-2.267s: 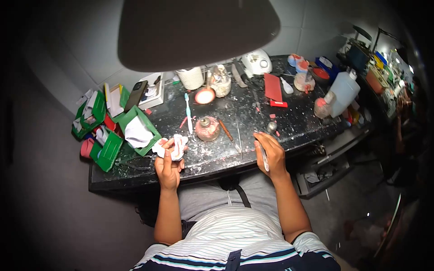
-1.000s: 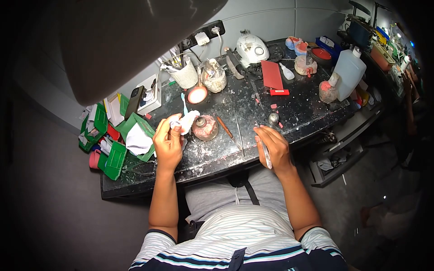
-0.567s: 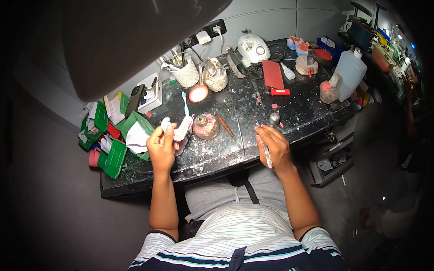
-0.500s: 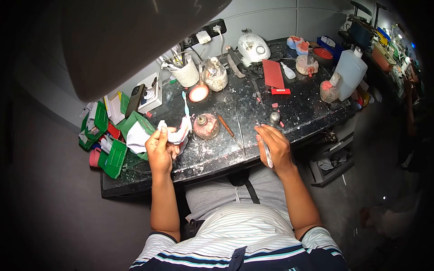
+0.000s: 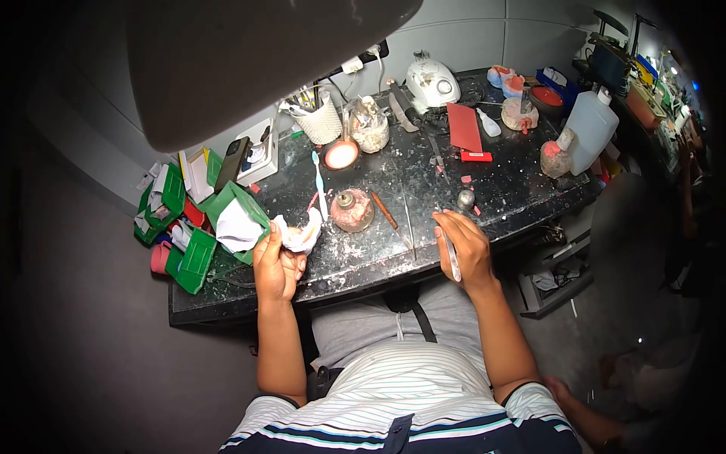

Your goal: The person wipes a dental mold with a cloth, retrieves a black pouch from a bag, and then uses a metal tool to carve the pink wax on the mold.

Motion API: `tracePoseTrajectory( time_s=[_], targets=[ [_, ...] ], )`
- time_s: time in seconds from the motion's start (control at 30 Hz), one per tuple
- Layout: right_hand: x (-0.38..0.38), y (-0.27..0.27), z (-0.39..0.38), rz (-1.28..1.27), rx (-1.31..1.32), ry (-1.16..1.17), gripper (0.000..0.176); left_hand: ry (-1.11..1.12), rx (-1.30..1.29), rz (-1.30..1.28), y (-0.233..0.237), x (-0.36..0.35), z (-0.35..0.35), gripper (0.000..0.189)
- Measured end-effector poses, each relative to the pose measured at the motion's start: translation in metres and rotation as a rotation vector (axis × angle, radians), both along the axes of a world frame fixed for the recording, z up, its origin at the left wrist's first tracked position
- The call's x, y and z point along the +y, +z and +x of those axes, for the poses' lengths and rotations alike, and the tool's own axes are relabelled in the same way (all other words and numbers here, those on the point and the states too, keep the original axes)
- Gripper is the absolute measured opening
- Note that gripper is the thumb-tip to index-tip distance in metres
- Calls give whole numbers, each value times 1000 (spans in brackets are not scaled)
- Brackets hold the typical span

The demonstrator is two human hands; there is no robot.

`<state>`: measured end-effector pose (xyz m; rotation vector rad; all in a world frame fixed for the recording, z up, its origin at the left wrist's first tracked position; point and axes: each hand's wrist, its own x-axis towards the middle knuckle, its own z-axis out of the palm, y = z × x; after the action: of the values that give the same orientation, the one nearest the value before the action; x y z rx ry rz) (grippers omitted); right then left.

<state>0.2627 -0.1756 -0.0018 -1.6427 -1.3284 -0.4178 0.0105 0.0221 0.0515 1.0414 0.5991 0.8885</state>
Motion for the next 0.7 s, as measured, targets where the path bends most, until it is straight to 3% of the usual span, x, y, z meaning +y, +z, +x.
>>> tracePoseTrajectory(
  time_s=[0.1,0.2,0.23,0.43,0.53,0.6,0.67,0.7],
  targets=[
    [0,-3,-1,-6,-22,-15,22,41,37,62,-12,2,4,45],
    [-1,-12,4,21,-7,-31,27,168,168,221,-31,3,9,28],
    [-1,-16,6,35,13,-39,29,183,201,291,-37,3,10,38],
    [-4,-16,8,100,210,76,40,216,253,357,-44,-7,10,25],
    [-4,-9,8,54,307,45,49,222,290,378,-46,-8,10,16],
    [-4,2,6,-69,231,-34,48,277,251,392,-52,-13,14,8],
    [5,11,7,-113,191,-58,48,264,256,397,-48,-16,13,19],
    [9,27,6,-158,155,-104,47,296,320,489,-64,-12,15,33]
  ],
)
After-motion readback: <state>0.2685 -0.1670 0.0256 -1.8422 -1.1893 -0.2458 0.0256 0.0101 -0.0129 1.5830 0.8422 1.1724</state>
